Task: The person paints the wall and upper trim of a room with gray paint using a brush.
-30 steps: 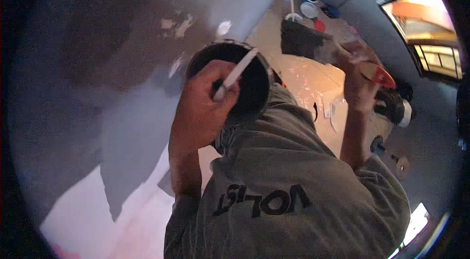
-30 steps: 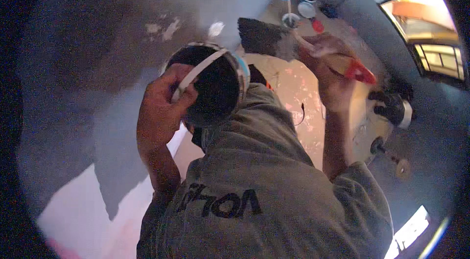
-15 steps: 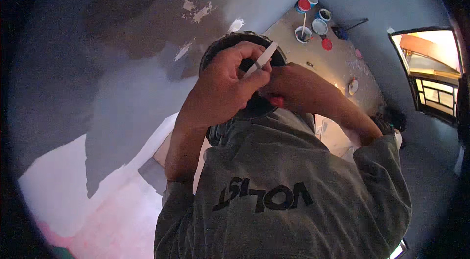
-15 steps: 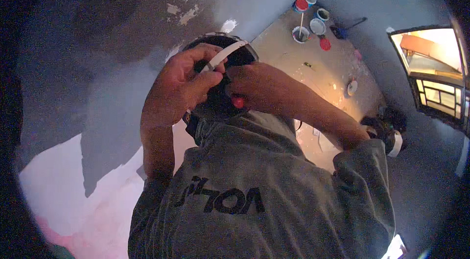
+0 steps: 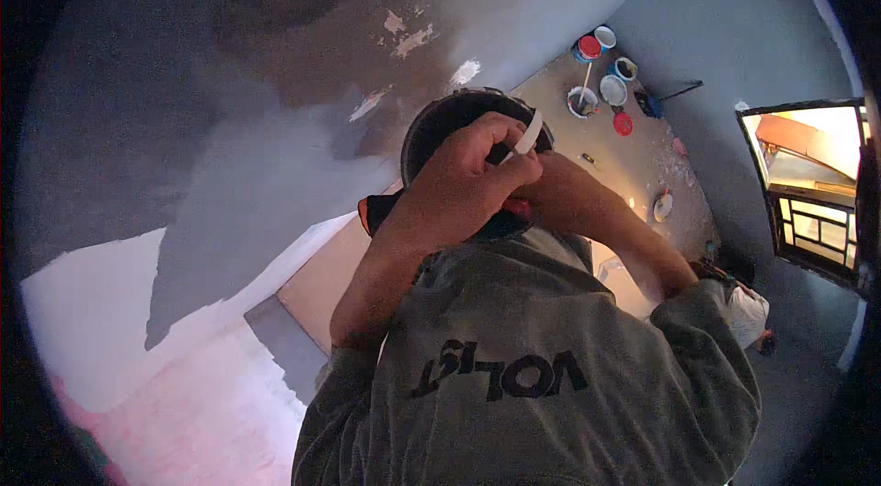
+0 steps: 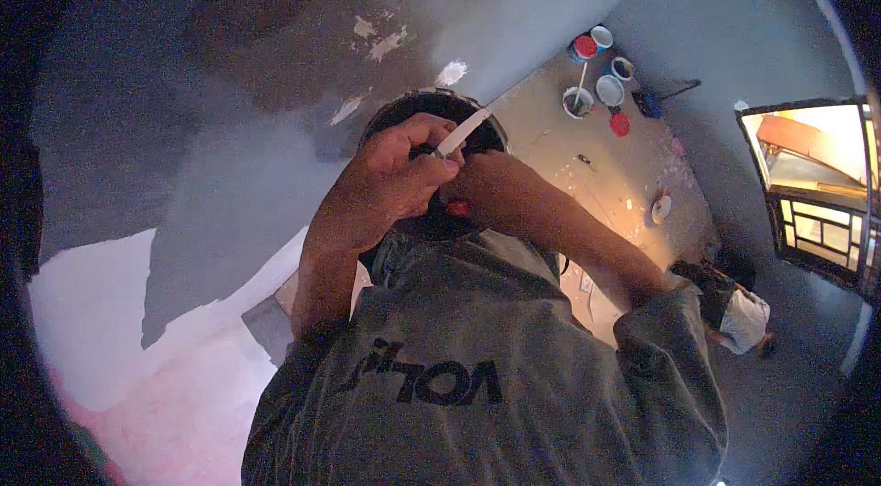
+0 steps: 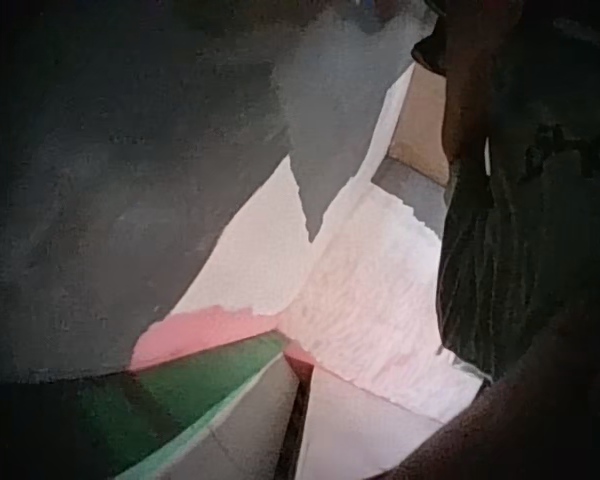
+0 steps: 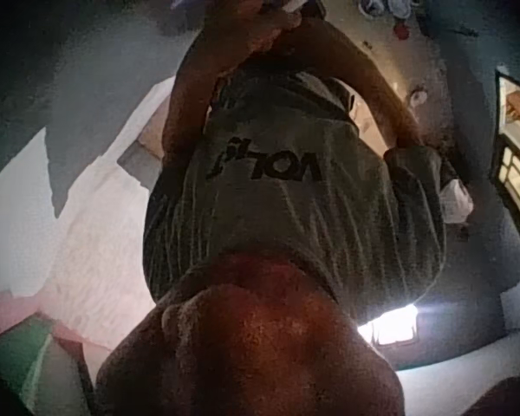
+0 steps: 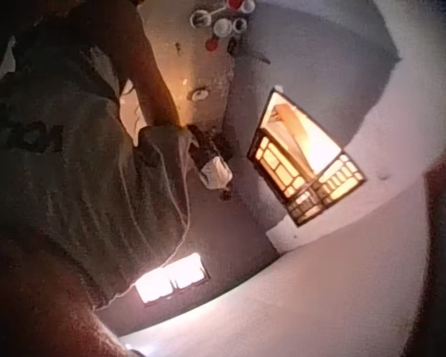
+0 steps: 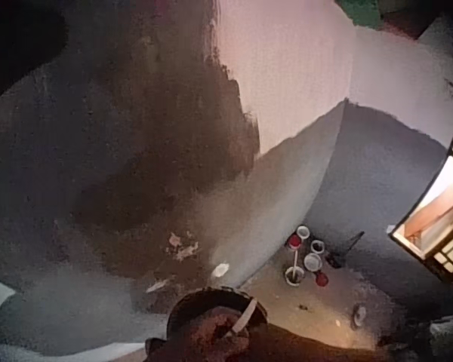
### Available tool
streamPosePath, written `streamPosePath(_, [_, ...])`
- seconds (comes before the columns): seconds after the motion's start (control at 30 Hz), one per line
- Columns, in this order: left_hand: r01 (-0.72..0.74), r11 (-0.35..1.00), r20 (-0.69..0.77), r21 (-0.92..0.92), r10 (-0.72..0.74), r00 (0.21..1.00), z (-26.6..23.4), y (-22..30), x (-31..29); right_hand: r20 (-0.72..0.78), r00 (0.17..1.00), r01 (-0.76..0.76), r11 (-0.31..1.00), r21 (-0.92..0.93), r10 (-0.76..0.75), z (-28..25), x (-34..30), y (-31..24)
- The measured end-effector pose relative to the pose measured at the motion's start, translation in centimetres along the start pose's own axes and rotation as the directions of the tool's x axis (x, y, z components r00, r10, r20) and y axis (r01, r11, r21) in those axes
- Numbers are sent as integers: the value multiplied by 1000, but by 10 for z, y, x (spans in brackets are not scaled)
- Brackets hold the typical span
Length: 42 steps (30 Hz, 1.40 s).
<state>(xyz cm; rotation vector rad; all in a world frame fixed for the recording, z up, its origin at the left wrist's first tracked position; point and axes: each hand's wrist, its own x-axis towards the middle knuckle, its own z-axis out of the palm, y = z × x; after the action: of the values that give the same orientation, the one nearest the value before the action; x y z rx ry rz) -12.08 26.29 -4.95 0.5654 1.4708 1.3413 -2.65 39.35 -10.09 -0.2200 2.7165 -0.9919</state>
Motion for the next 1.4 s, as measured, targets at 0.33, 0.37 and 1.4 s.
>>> streamPosePath(0.33, [25,993,-23,-112,-28,999,2,2,-3,-389,865,-63,838,542,317,-9,-44,10])
streamPosePath(0.37, [45,993,-30,-113,-49,998,1,2,-4,-391,863,-65,838,542,320,-9,-48,11])
streamPosePath(1.4, [182,962,-117,-202,-209,971,-21,-13,-6,-244,690,292,47,955,681,32,-59,73])
